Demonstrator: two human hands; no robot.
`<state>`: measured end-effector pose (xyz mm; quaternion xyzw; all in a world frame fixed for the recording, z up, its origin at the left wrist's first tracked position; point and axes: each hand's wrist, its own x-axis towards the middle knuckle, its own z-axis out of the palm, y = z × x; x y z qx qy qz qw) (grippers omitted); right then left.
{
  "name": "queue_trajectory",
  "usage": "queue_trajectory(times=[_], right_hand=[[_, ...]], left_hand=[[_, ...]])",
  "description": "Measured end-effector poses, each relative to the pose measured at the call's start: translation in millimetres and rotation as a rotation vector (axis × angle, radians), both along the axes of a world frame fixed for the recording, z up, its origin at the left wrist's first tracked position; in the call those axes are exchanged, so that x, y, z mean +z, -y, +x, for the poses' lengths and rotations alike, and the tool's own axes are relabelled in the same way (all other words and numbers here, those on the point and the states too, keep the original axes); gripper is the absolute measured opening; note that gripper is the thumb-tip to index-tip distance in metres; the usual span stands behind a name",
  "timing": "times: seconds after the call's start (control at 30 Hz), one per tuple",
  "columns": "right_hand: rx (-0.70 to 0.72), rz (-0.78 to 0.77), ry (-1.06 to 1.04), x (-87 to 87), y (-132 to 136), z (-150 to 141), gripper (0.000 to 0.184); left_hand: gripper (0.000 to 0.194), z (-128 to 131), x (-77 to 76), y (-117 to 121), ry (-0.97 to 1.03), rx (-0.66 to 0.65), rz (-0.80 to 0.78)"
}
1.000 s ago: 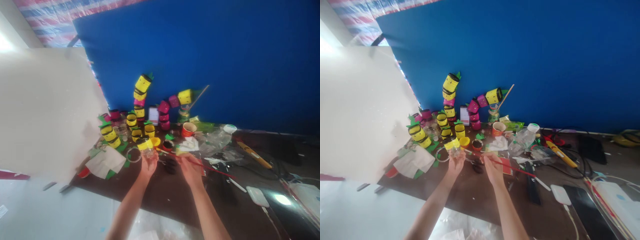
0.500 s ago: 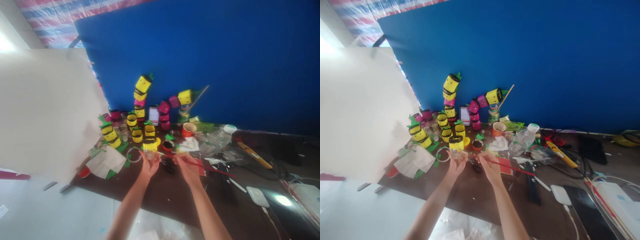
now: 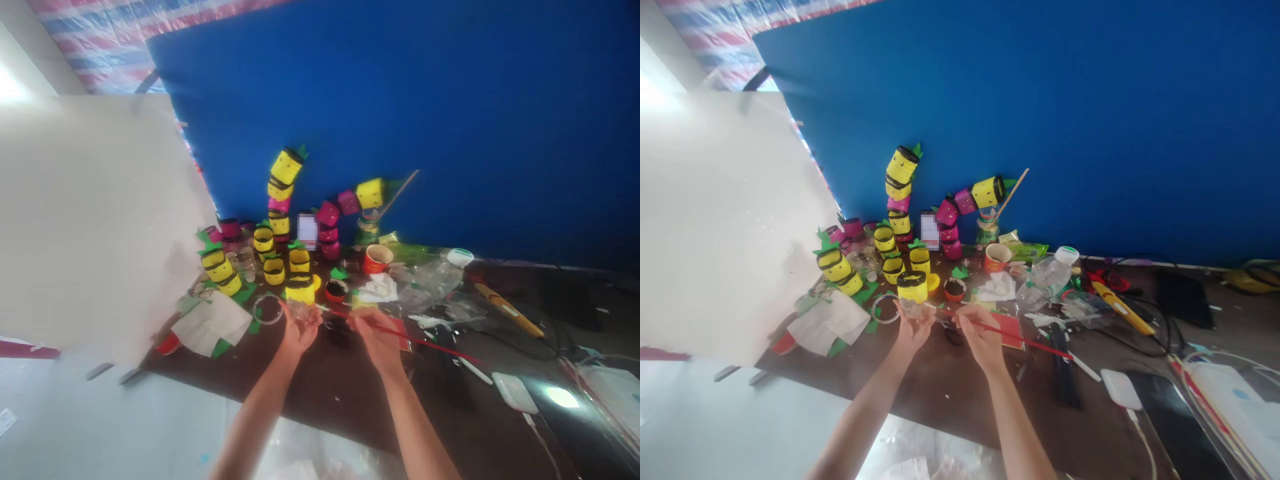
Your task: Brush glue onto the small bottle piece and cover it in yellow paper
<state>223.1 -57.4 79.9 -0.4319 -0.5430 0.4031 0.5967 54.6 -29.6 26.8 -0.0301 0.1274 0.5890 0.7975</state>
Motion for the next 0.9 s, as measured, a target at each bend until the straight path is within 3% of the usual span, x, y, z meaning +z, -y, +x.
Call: queue_trajectory(times=[0.23, 0.9], right_hand=[[-0.023, 0.002, 0.006, 5.3, -1, -4, 0.022], [0.005, -0.018, -0.015, -7.9, -1, -5, 0.021]], left_hand=[[0.064, -2, -1.9, 0, -0.037, -0.018, -0.054], [0.034, -2, -2.0, 3, -0.070, -0.015, -0.078]])
